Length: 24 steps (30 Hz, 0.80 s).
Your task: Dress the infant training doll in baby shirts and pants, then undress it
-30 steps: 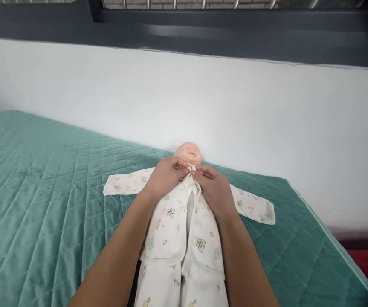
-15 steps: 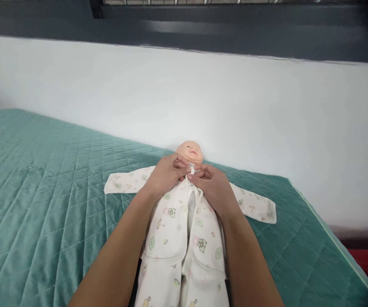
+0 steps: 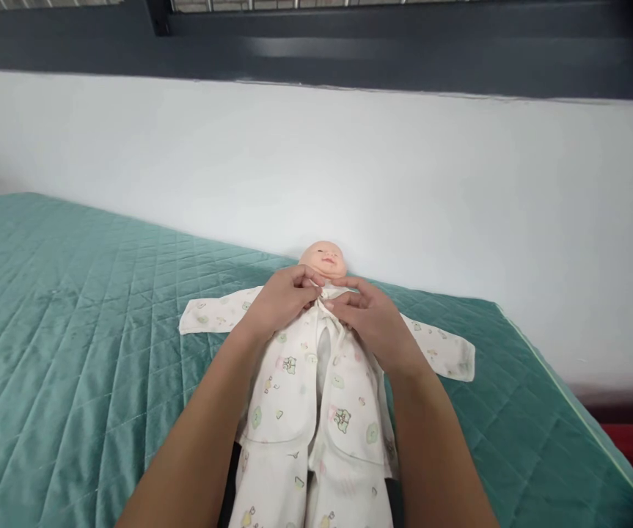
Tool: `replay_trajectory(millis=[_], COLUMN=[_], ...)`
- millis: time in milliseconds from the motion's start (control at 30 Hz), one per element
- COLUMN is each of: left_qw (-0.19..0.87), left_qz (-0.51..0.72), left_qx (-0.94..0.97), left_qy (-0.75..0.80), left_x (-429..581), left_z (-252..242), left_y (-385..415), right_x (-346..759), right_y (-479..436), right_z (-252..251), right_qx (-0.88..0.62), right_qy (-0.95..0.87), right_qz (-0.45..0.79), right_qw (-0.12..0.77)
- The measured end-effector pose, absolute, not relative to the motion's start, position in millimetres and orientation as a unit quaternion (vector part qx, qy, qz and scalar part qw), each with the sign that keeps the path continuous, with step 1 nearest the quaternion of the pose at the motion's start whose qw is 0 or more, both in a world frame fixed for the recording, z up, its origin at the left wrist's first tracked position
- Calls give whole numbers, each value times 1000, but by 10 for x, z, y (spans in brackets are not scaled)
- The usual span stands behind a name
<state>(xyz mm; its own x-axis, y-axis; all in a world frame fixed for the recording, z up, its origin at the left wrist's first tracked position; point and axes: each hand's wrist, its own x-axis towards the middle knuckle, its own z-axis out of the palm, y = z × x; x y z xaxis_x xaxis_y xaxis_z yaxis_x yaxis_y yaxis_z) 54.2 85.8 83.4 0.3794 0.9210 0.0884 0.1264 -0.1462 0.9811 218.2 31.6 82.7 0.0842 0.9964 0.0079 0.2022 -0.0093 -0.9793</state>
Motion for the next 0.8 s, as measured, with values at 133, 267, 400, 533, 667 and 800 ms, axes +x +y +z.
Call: replay_trajectory(millis=[133,267,400,533,667,800], left_qw=[434,386,347,296,293,288], left_qz=[372,365,357,335,342,328], left_qx=[691,718,745,776,783,794], left_qy=[443,450,443,445,429,424], left_x=[551,566,550,541,551,570], left_z=[895,940,916,874,838,776], left_y=[813,784,805,822,828,865], right_x=[2168,2079,2016,1996,1990,1991], right_y=[359,402,383,349,339,349], right_z=[784,731,728,748,755,753], right_qx=[-554,-578,-601,-620,-627,-624], right_qy=[-497,-463,-462,-469,-483,-476], right_qz=[414,340,291,261,220,241], right_qw=[523,580,584,572,570,571])
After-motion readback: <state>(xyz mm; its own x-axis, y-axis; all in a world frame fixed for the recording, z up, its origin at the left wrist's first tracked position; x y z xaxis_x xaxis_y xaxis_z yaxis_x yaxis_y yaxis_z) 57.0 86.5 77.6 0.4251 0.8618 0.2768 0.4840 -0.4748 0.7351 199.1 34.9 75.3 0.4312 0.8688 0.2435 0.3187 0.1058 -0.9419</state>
